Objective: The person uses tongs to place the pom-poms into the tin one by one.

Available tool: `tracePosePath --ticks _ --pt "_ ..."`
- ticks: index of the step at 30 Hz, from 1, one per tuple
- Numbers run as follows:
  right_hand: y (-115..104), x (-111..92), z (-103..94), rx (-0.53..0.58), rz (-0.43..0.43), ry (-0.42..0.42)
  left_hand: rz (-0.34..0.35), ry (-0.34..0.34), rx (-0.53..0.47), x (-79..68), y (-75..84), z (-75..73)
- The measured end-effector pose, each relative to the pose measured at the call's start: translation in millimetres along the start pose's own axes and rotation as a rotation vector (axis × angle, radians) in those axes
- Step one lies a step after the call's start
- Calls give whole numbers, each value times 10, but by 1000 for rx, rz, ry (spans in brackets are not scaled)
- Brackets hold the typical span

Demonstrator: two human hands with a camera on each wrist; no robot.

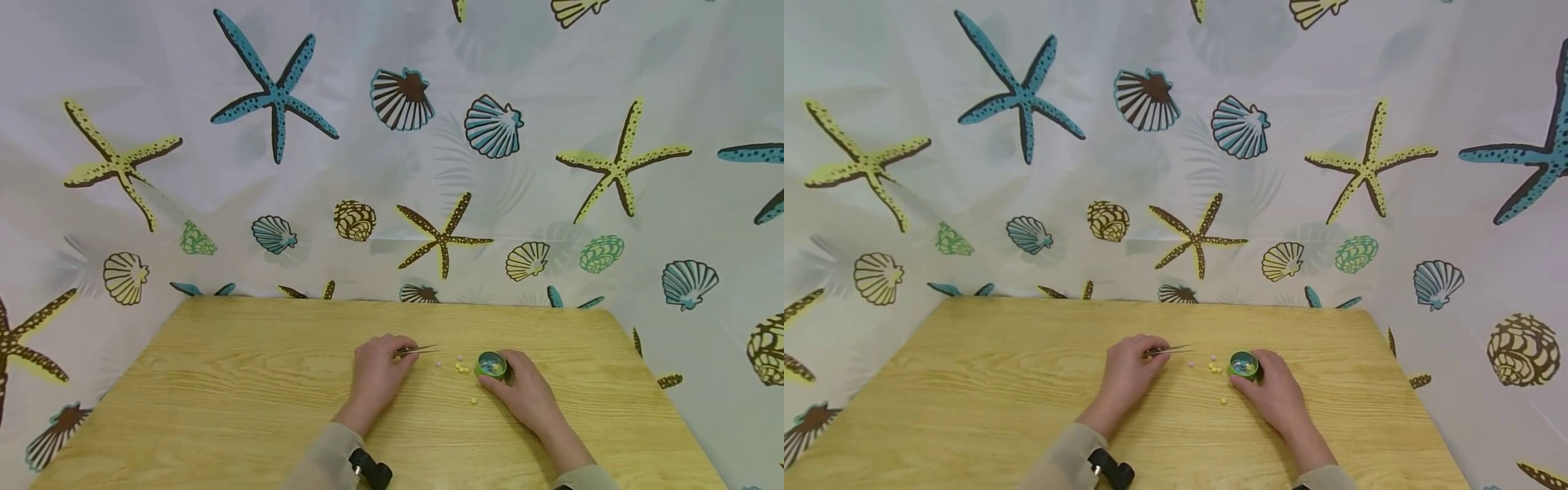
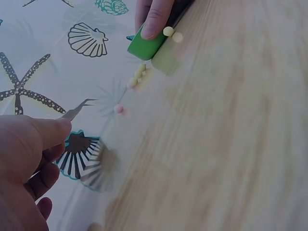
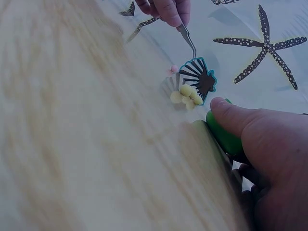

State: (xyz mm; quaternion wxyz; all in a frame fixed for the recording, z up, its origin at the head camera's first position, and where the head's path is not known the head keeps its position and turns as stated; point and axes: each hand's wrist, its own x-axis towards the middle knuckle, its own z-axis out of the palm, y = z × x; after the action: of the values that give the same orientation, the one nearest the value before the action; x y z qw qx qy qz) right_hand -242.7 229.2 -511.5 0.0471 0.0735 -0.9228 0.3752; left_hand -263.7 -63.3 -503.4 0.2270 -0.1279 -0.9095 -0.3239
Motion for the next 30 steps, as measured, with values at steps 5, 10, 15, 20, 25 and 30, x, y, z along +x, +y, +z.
tracePosePath --ticks 5,10,15,20,25,30 --pt "-6 6 -1 11 -8 5 -17 -33 -50 -7 -59 -31" --pt "0 3 3 9 -8 2 -26 -69 -75 -20 -59 -34" --pt "7 2 6 1 -9 5 3 -95 -87 -26 -65 -16" --pt "7 11 5 -6 -2 3 6 -103 -80 -39 -66 -13" --pt "13 7 7 -8 9 1 19 -118 -71 -53 -67 -16" --pt "14 3 7 -10 5 3 26 -132 -48 -64 -72 -23"
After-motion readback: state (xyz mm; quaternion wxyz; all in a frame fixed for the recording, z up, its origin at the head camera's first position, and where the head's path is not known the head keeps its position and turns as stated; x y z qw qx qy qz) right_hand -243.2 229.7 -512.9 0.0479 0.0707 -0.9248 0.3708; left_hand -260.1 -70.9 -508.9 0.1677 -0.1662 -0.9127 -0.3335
